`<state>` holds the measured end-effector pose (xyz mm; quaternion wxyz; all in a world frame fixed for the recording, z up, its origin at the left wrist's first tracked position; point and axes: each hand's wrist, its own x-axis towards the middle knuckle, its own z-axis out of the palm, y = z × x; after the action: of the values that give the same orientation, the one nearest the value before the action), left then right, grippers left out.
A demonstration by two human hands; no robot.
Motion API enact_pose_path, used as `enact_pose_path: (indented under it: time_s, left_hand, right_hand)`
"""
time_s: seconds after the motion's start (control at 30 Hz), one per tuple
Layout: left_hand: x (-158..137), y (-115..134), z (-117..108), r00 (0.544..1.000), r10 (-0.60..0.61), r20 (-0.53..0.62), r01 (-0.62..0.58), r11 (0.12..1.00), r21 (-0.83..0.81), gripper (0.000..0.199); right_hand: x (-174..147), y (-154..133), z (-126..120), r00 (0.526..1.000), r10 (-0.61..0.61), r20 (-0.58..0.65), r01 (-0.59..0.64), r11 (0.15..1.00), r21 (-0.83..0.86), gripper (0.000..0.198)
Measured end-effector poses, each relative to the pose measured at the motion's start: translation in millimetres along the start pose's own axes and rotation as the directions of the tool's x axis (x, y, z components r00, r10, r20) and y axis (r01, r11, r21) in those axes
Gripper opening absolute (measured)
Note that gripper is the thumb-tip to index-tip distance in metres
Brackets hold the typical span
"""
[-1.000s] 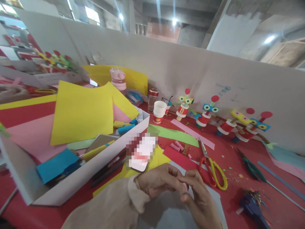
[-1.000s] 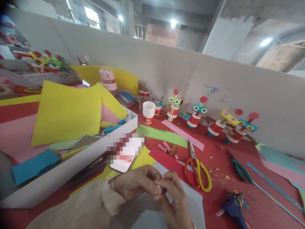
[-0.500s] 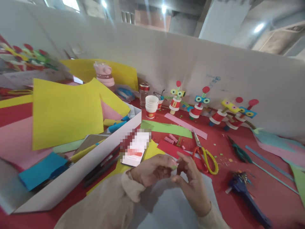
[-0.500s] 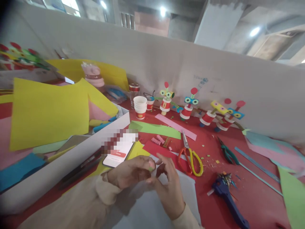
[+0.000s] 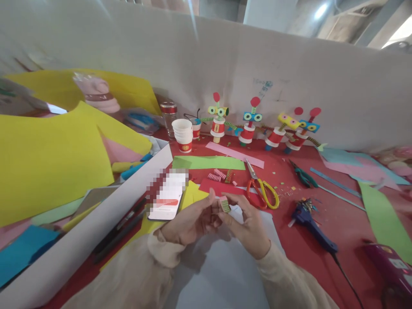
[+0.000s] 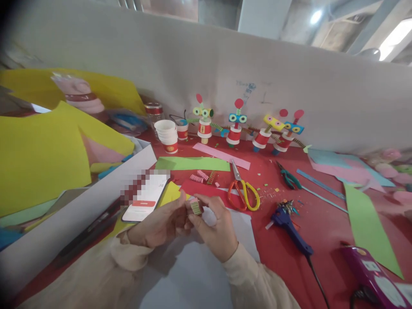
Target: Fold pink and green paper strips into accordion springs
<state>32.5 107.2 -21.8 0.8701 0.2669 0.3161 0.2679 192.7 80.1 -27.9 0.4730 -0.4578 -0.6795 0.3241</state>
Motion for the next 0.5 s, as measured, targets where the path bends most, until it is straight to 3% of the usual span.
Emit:
enact_pose_path:
  time_s: [0.1, 0.17, 0.23, 0.37, 0.5]
  left_hand:
    - [0, 0, 3, 0.988, 0.131, -0.084, -0.122, 0.988, 0.099, 0.042]
    - [-1, 1, 7, 0.938, 0.300, -0.175, -0.257, 0.938, 0.234, 0.033]
    - [-3, 2, 11, 0.895, 0.411, -0.176, -0.339, 0.880, 0.333, 0.028]
    - [-3, 2, 17, 0.913, 0.400, -0.084, -0.353, 0.876, 0.330, 0.028]
    - [-1, 0, 14, 0.907, 0.402, -0.127, -0.364, 0.899, 0.244, 0.016]
  right_hand:
    - [2, 0, -1, 0.999, 0.020, -0.027, -0.019, 0.999, 0.040, 0.038]
    - [3, -1, -2, 0.999, 0.034, -0.005, -0.033, 0.995, 0.098, 0.036]
    - [4, -3, -2, 0.999, 0.035, 0.032, -0.039, 0.989, 0.143, 0.036]
    - [5, -6, -2, 0.999, 0.011, 0.040, -0.014, 0.997, 0.071, 0.042]
    - [4, 0, 0, 1.000, 0.018, 0.017, -0.018, 1.000, -0.006, 0.050]
